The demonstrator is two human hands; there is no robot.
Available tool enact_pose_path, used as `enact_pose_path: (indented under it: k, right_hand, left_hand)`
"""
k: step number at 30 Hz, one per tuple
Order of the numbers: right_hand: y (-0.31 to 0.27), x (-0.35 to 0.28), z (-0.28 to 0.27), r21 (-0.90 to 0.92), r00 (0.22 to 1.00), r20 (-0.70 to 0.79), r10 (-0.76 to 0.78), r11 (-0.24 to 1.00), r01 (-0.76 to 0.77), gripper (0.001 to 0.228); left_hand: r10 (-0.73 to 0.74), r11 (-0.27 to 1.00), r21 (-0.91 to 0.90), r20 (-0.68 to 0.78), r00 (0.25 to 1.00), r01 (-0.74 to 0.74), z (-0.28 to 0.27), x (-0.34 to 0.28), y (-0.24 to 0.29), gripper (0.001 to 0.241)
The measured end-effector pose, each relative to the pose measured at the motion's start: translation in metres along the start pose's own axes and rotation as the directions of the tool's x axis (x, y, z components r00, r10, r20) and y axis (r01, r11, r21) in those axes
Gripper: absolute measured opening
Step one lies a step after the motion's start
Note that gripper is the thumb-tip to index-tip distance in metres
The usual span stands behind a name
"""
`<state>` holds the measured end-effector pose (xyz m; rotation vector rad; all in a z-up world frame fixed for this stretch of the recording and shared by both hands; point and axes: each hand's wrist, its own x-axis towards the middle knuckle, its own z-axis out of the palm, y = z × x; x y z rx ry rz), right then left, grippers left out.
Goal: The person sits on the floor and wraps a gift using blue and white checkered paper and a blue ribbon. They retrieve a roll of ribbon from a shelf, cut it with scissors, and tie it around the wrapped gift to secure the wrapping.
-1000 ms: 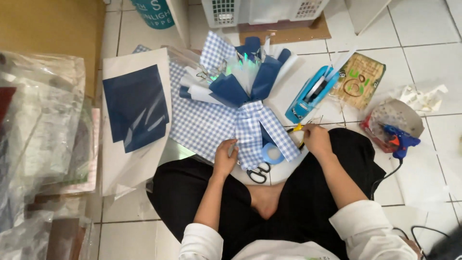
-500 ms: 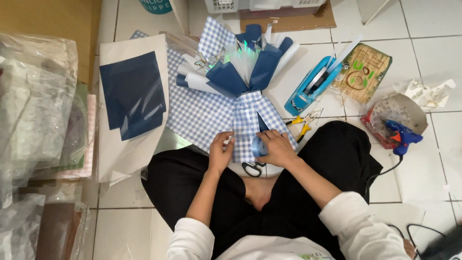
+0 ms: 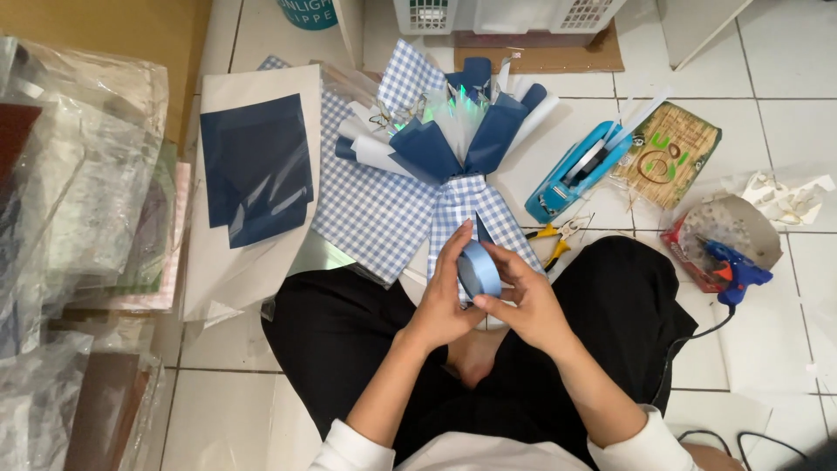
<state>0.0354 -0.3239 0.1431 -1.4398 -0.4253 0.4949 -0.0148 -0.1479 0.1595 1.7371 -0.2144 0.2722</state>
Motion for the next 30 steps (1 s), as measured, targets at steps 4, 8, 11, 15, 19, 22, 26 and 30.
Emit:
enact_pose_path:
  k: [4,8,11,15,19,22,26,30]
  right_hand:
    - [0.011,-0.013,0.001,-0.246,0.947,-0.181,-0.265,0.945,0.217,0.053]
    - [-0.023,-0.011,0.022,-0.307,0.855,-0.076,-0.513,0.828,0.469,0.049]
    - [-0.014,-0.008,0.014,-0.108,0.893,-0.020,-0.449,0.889,0.445,0.049]
    - [-0.008,-0.007,0.005,0.137,0.995,0.048,-0.089,0.987,0.082,0.083]
    - [-0.006,-0.014,0.009,0.167,0.995,0.048,-0.093,0.982,0.084,0.105]
    - [-0.003,-0.015,0.007,0.160,0.989,0.102,-0.108,0.983,0.091,0.112]
    - [-0.026,-0.014,0.011,0.036,0.975,0.189,-0.117,0.993,0.112,0.100]
    - [-0.044,-0.018,0.010,-0.168,0.962,0.163,-0.221,0.954,0.248,0.076]
  left_hand:
    - [-0.037,0.893,-0.445,0.075,0.996,0.066,-0.008,-0.006,0.015,0.102]
    - [-0.177,0.867,-0.472,0.006,0.984,0.159,0.002,-0.012,0.012,0.087]
    - [-0.191,0.889,-0.443,-0.129,0.973,0.116,0.002,-0.011,0.016,0.093]
    - [-0.016,1.000,-0.001,-0.144,0.989,0.017,0.001,-0.014,0.023,0.107]
    - [0.095,0.964,-0.248,-0.003,0.995,-0.093,-0.004,-0.021,0.026,0.099]
    - [0.087,0.962,-0.260,0.009,0.996,-0.081,-0.011,-0.021,0.029,0.101]
    - [0.033,0.987,-0.158,0.010,0.999,-0.031,-0.017,-0.019,0.039,0.090]
    - [-0.020,1.000,0.011,-0.053,0.998,0.020,-0.022,-0.019,0.041,0.082]
